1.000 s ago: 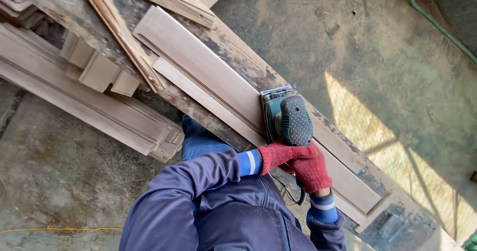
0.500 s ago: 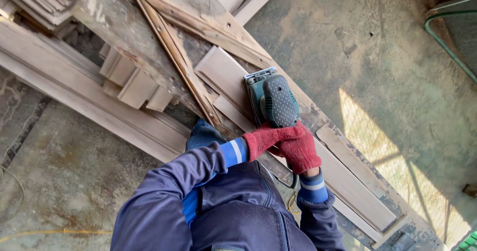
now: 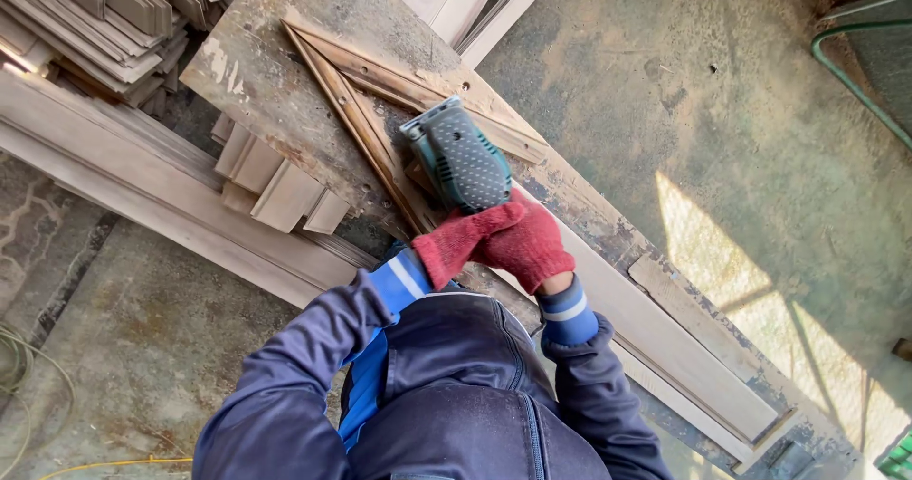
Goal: Sanding a wooden plank using an orbital sander and manual sandpaper on a workbench.
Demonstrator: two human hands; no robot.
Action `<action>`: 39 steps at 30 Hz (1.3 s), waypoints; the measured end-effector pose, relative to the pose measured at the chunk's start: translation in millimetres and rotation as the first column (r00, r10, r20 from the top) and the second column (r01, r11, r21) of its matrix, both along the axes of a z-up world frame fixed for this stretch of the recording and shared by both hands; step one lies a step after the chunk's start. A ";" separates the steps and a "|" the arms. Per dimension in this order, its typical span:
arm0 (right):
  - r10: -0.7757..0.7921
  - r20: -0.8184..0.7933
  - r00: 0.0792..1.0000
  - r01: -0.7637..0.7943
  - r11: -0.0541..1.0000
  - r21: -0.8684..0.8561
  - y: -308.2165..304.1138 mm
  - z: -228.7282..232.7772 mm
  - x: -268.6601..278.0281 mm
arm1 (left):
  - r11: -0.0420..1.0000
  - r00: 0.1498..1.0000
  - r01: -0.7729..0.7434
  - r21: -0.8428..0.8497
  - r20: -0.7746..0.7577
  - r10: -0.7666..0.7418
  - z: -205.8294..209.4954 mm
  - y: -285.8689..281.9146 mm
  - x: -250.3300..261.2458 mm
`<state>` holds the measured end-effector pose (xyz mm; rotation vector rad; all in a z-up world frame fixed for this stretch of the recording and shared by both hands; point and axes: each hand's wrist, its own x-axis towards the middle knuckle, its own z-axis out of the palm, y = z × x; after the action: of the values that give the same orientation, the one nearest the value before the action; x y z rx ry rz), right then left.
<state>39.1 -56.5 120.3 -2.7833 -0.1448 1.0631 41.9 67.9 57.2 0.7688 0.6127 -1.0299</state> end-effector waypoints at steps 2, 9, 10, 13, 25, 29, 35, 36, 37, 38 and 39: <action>-0.160 -0.021 0.987 0.161 0.985 0.057 12.6 1.7 -1.6 | 0.992 0.989 -0.128 -0.003 -0.080 0.127 -39.6 -2.4 -20.2; -0.396 -0.039 0.918 0.397 0.914 0.082 6.9 -18.2 -41.5 | 0.999 0.960 -0.041 -0.027 -0.278 0.032 -80.2 7.7 -70.9; -0.423 -0.044 0.905 0.425 0.899 0.101 2.5 -18.2 -47.1 | 1.000 0.962 -0.019 0.022 -0.271 0.024 -76.0 4.1 -73.7; -0.512 -0.041 0.858 0.512 0.845 0.152 -16.9 -9.6 -61.3 | 0.995 0.967 0.069 0.070 -0.249 -0.050 -48.6 -16.1 -76.1; -0.716 0.093 0.692 0.679 0.689 0.252 -138.5 -21.5 -178.0 | 0.943 0.952 0.300 0.143 -0.112 -0.286 7.0 -166.4 -141.8; -0.792 0.103 0.602 0.747 0.605 0.277 -179.8 -19.9 -223.9 | 0.881 0.908 0.418 0.223 -0.066 -0.414 36.3 -217.3 -164.2; -0.873 0.145 0.465 0.821 0.486 0.299 -241.0 -19.3 -282.5 | 0.805 0.842 0.529 0.268 -0.045 -0.538 80.7 -283.6 -200.5; -0.877 0.149 0.456 0.826 0.480 0.297 -252.1 -19.7 -289.8 | 0.801 0.836 0.537 0.265 -0.042 -0.547 68.9 -295.8 -210.9; -0.890 0.156 0.429 0.837 0.457 0.301 -262.5 -20.3 -296.7 | 0.817 0.847 0.523 0.243 -0.037 -0.531 57.1 -307.4 -220.8; -0.903 0.153 0.401 0.851 0.429 0.302 -268.4 -19.7 -306.3 | 0.829 0.855 0.512 0.223 -0.044 -0.517 46.4 -314.8 -233.2; -0.909 0.147 0.390 0.859 0.417 0.298 -271.7 -17.9 -317.1 | 0.822 0.848 0.525 0.222 -0.052 -0.527 39.0 -318.3 -246.2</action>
<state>-278.0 -328.2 102.4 -2.2025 1.0822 0.2976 -204.3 -250.4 96.2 1.1899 0.5213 -1.4780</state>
